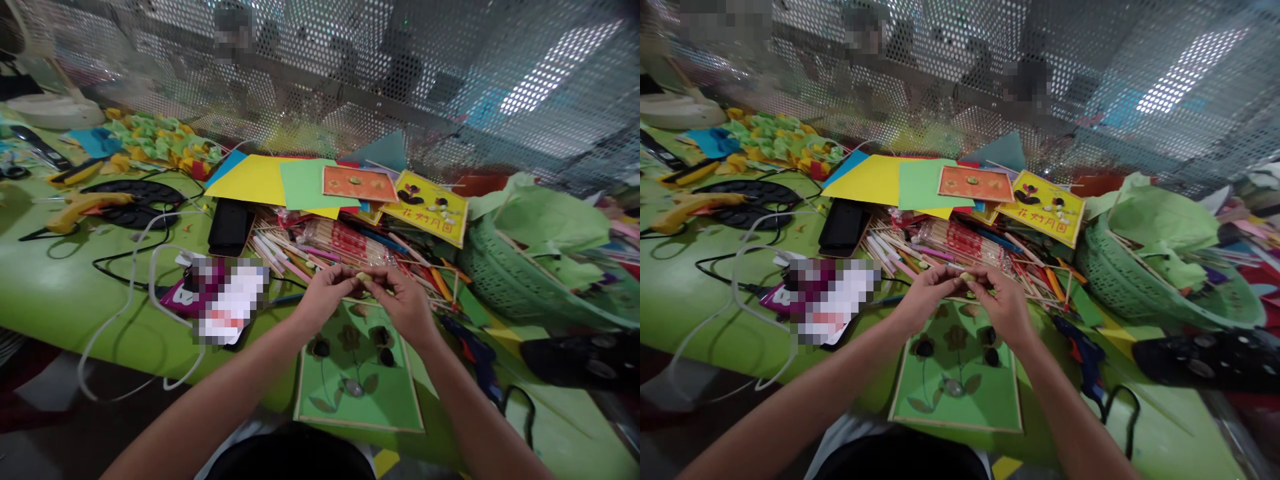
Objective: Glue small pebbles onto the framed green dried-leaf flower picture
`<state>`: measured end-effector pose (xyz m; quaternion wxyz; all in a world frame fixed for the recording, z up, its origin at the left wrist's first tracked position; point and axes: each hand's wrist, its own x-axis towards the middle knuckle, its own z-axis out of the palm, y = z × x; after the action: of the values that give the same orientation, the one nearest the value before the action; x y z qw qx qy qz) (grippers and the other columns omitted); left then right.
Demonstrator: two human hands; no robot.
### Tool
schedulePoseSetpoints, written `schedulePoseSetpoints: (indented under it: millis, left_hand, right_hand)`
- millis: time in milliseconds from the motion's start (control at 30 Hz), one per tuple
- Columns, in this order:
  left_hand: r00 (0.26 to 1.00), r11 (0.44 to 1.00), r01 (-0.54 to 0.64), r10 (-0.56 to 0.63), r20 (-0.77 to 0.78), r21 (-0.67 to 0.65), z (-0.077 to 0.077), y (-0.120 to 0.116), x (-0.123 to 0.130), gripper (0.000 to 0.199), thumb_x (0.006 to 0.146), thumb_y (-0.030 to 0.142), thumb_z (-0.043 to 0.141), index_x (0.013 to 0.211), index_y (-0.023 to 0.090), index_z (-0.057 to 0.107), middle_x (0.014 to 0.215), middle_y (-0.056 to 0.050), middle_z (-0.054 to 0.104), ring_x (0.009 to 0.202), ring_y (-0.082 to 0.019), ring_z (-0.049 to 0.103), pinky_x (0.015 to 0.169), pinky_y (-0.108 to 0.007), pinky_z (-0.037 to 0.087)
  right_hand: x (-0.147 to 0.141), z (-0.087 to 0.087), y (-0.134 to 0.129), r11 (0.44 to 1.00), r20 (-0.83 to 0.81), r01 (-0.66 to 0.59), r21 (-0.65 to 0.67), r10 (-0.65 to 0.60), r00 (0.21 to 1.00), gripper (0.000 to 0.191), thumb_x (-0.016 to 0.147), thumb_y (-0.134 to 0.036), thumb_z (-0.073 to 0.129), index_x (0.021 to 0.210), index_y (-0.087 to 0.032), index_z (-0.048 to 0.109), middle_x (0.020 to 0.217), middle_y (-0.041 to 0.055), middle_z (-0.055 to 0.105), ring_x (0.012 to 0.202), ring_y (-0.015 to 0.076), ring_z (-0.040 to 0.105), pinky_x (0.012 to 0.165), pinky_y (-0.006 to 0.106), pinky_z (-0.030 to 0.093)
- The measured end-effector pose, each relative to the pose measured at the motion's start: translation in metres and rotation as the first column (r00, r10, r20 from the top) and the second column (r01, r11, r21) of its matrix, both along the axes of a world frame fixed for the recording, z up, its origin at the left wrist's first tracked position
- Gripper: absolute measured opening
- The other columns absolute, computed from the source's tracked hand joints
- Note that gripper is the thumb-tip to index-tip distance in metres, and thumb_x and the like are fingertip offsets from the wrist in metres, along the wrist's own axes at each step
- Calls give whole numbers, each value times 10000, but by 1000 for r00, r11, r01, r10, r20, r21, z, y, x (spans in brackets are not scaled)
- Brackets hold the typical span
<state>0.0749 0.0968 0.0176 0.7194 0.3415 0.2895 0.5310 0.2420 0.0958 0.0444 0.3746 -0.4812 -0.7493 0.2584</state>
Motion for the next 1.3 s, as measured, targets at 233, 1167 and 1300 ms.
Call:
schedulePoseSetpoints:
  millis: [233,1167,1300]
  left_hand:
    - [1000,1000,9,-9,20,-1,0,-1,-3,350,635,361,849,825,109,696,762,-26,685,715,-135,638,797,-304,534]
    - [1000,999,-22,22,-21,24,-4,1,0,360,626,375,859,787,117,667,714,-1,652,660,-111,601,725,-277,522]
    - [999,999,-35,36,-36,21,-2,-1,1,322,644,355,832,766,122,647,684,7,636,642,-103,583,703,-265,508]
  right_hand:
    - [-2,5,-5,999,84,-19,43,16,996,194,921,-313,615,1072,-215,687,977,59,744,834,194,693,757,315,549]
    - [-2,1,-5,998,84,-21,56,17,996,195,929,-282,603,1104,-222,665,1006,54,733,878,191,686,795,323,534]
    - [-2,2,-5,998,78,-33,44,30,996,214,920,-270,605,1122,-223,656,1014,52,724,865,186,682,781,316,538]
